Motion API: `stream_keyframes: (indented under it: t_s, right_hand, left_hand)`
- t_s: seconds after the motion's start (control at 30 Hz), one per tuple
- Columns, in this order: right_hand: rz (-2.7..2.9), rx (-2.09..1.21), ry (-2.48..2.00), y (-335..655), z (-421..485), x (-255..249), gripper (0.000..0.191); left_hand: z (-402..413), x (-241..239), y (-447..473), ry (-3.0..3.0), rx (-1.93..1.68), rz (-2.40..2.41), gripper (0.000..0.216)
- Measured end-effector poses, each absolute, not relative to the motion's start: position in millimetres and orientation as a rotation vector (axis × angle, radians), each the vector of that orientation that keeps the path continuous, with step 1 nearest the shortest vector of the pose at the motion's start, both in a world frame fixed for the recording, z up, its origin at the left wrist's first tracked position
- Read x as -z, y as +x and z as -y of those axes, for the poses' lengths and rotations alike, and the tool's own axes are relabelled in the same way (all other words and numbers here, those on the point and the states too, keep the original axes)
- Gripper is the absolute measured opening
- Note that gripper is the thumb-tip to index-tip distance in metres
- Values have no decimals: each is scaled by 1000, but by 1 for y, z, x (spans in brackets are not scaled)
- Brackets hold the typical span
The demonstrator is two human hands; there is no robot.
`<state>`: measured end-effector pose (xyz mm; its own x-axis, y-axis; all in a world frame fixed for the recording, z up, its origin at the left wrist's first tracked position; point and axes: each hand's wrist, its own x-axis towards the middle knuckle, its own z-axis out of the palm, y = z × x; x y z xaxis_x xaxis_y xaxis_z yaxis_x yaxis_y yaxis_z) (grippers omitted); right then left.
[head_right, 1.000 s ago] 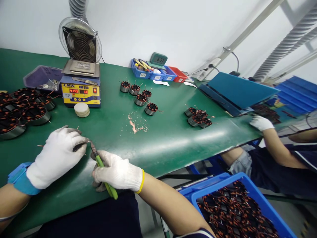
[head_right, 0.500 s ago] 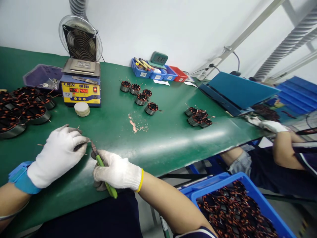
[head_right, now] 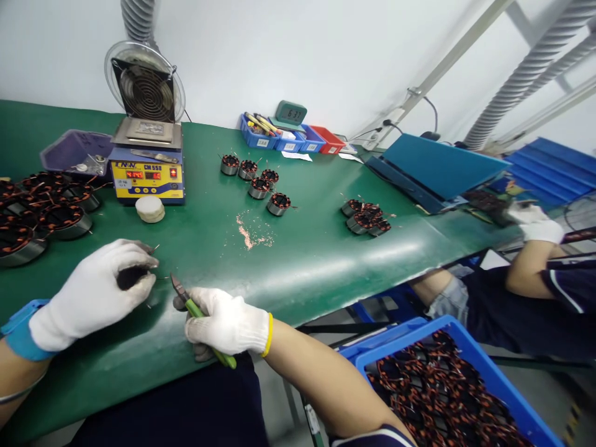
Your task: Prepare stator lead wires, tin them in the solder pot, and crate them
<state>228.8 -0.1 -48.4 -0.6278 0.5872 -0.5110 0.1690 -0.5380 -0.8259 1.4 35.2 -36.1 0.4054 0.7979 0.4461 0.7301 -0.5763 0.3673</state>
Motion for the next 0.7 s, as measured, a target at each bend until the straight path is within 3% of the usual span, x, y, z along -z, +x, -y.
stream_keyframes:
  t_s: [0.1,0.2,0.7]
  right_hand:
    - [1286,-2240,-1184,231,-2,48,49]
    - [1218,-2243,-1158,229,-12,45,51]
    - [1184,-2404,-987,215,-32,45,52]
  left_hand:
    - [-32,37,6,2470,-878,-1783,25]
    - [-32,38,9,2395,-583,-1972,33]
    - [-39,40,6,2341,-473,-1701,34]
